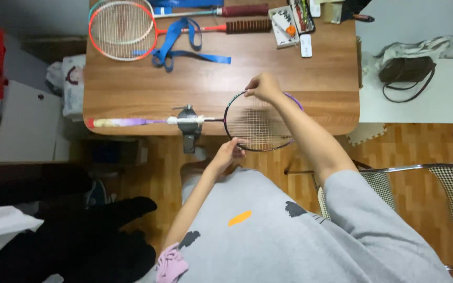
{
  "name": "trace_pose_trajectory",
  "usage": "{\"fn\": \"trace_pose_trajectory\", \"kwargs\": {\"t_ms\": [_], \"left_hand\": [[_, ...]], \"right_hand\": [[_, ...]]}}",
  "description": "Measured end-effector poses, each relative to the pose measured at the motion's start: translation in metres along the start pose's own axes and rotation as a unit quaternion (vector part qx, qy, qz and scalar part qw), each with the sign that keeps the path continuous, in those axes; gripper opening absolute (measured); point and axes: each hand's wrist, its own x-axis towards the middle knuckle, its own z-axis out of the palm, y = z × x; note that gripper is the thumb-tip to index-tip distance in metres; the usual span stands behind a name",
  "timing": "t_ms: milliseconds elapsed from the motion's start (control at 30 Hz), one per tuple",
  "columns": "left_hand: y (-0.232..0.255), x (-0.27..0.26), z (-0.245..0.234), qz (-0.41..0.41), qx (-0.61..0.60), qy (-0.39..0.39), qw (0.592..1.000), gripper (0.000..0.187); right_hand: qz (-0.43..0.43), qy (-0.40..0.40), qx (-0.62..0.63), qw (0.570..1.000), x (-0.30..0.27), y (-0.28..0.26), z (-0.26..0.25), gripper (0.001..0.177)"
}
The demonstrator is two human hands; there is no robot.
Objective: Manually stringing a badminton racket and applying grip tape.
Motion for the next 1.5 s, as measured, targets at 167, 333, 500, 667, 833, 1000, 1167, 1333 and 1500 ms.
{"fn": "trace_pose_trajectory", "kwargs": {"t_ms": [167,333,500,667,833,1000,1167,1333,1500], "left_hand": [[0.025,0.000,-0.001,-0.020,0.045,-0.017,0.999,0.054],[0.022,0.001,-0.006,-0.004,0.080,-0.039,0.996,0.057],[0.029,0.005,-0.012,-0.054,0.047,-0.060,0.996,0.057],[0.028,0.014,-0.027,-0.065,0.115,-0.086,0.987,0.055],[0.115,-0.001,0.008,-0.080,0.563,0.011,0.822,0.063],[0.191,0.024,0.043,-0.028,0.522,0.054,0.851,0.046],[0.159,0.131,0.000,0.199,0.511,0.175,0.818,0.032],[0.117,0.205,-0.033,0.070,0.306,0.061,0.948,0.030],[0.125,0.206,-0.031,0.097,0.325,0.119,0.933,0.024]], "right_hand": [[0.028,-0.006,0.073,0.997,0.005,-0.001,-0.003,0.026],[0.074,-0.057,0.148,0.985,0.019,0.013,-0.006,0.019],[0.135,-0.062,0.150,0.977,0.021,0.004,-0.014,0.020],[0.168,-0.089,0.146,0.971,0.035,0.011,-0.006,0.023],[0.168,-0.046,0.029,0.984,0.037,0.011,0.009,0.029],[0.234,-0.009,-0.088,0.968,0.034,0.007,0.023,0.038],[0.226,-0.028,-0.146,0.963,0.036,0.022,0.041,0.043],[0.225,-0.025,-0.150,0.962,0.027,0.004,0.032,0.042],[0.125,0.141,-0.070,0.980,0.019,0.016,0.046,0.023]]}}
